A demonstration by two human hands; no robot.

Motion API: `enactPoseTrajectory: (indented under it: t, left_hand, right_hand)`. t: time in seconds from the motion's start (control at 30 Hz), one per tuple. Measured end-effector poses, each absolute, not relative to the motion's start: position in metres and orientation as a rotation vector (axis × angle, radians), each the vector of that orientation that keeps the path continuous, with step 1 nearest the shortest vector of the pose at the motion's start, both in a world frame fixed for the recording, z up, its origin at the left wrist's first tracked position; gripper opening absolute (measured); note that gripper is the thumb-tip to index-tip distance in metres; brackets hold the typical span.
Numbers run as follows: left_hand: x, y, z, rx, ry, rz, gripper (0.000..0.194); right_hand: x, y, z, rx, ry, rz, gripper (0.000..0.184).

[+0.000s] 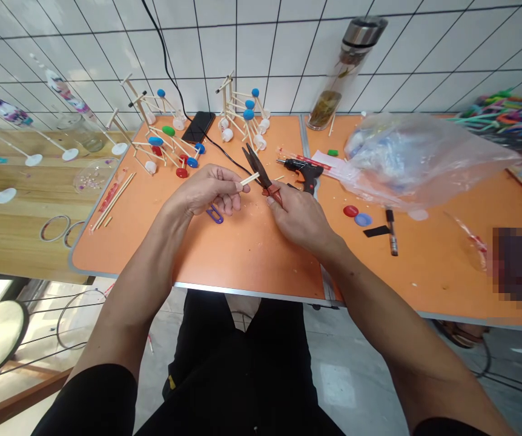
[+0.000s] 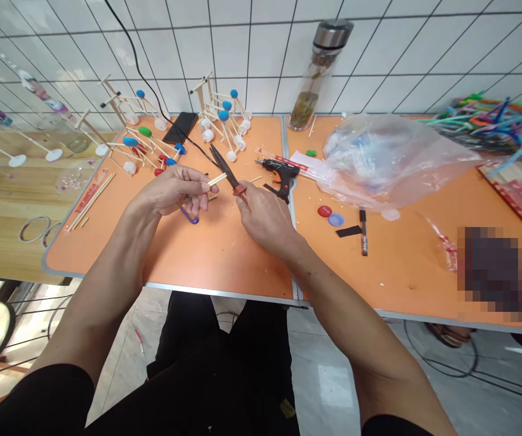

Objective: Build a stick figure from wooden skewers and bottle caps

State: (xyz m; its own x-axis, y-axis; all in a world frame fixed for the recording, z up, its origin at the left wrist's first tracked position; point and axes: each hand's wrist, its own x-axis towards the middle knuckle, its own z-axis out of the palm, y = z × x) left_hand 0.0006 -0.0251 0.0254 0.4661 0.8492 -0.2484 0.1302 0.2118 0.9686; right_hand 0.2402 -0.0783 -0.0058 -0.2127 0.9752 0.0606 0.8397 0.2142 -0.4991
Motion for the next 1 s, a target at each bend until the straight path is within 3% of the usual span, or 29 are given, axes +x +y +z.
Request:
enactPoseTrajectory:
  t: [0.73, 1.0]
  left_hand:
    - [-0.003, -0.022, 0.024, 1.29, 0.997, 0.628, 0.019]
    - [-0.004, -0.021, 0.023, 1.301, 1.004, 0.627, 0.021]
  right_hand:
    - [0.235, -0.062, -0.025, -1.626, -1.957, 0.76, 0.021]
    - [0.232, -0.058, -0.035, -1.529, -1.846, 0.805, 0.024]
